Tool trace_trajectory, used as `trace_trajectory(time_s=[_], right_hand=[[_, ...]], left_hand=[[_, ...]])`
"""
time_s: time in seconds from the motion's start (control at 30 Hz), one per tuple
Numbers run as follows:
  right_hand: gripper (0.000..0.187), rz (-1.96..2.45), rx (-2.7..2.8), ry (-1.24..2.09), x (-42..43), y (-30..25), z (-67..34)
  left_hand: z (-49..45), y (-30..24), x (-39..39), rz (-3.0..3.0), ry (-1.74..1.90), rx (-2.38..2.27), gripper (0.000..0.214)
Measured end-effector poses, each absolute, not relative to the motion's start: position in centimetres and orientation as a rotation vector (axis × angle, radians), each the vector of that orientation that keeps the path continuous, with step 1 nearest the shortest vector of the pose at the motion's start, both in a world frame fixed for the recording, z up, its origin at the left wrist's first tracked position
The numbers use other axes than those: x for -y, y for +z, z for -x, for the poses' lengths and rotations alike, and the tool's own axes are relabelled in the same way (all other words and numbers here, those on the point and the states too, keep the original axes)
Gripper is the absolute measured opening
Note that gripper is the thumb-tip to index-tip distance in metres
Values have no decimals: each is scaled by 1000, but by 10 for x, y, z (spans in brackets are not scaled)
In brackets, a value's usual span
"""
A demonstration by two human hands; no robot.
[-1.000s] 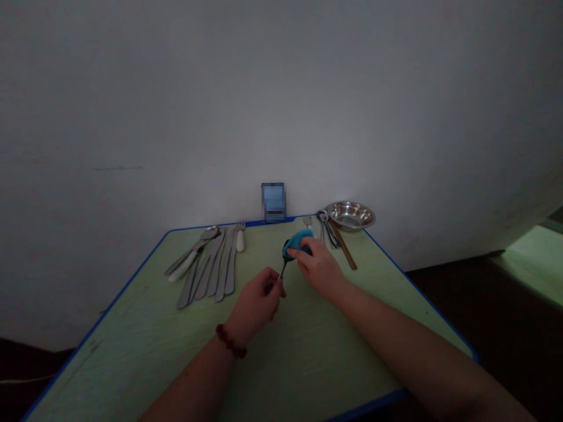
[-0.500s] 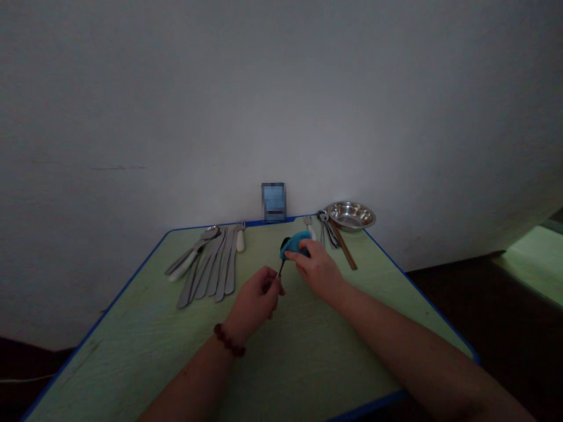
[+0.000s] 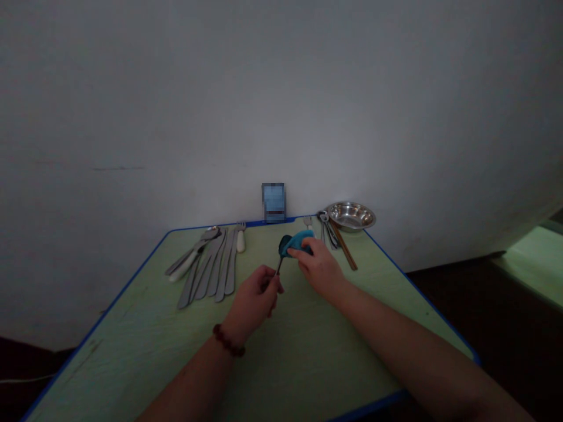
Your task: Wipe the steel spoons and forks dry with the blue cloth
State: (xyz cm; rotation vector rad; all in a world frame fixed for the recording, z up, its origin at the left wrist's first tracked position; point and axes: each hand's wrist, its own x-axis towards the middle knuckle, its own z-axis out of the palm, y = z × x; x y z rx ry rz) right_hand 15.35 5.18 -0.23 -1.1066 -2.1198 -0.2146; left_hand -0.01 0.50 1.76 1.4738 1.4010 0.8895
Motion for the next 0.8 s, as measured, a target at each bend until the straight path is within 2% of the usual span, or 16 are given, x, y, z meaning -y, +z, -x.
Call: trace_trajectory(time_s=[0.8], right_hand=[[30,1135,2021,-207,-57,-3,-158]], left_hand=[[0,21,-3,-1533,789,-1398,13]])
